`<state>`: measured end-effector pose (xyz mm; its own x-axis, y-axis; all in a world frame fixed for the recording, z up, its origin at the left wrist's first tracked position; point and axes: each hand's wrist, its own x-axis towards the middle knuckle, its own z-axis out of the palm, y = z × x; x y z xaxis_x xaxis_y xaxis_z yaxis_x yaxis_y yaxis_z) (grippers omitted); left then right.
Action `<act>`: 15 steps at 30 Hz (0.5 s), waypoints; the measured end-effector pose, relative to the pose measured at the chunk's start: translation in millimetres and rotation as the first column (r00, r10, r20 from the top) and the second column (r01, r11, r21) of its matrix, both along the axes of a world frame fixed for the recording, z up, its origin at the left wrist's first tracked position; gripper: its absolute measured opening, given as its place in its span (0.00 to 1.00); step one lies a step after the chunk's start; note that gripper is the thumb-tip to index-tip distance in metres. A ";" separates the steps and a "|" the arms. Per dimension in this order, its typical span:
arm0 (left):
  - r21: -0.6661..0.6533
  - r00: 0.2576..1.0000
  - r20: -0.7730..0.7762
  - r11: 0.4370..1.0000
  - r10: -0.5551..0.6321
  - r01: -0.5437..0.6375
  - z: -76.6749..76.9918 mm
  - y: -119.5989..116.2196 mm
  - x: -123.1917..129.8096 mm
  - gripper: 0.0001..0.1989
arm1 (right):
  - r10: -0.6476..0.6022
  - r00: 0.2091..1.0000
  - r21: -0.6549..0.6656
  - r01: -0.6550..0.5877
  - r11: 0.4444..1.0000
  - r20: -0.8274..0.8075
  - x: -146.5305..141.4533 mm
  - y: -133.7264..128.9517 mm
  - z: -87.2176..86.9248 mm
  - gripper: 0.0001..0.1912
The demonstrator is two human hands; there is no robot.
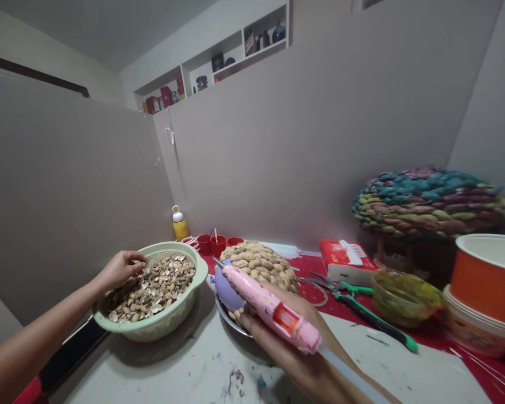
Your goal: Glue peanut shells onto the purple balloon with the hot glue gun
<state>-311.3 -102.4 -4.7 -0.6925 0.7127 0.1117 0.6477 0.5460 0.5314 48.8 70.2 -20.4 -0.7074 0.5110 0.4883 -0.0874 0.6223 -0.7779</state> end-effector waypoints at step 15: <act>0.557 0.940 0.142 0.810 -0.311 0.184 32.9 25.6 154.4 0.12 | -0.034 0.975 -0.434 -0.066 0.898 -0.219 6.6 7.0 7.0 0.17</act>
<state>-156.9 -76.9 28.2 -0.5519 0.7371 0.3900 0.5562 -0.0231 0.8307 55.4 77.2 -13.4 -0.6199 0.6972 0.3600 -0.2911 0.2216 -0.9307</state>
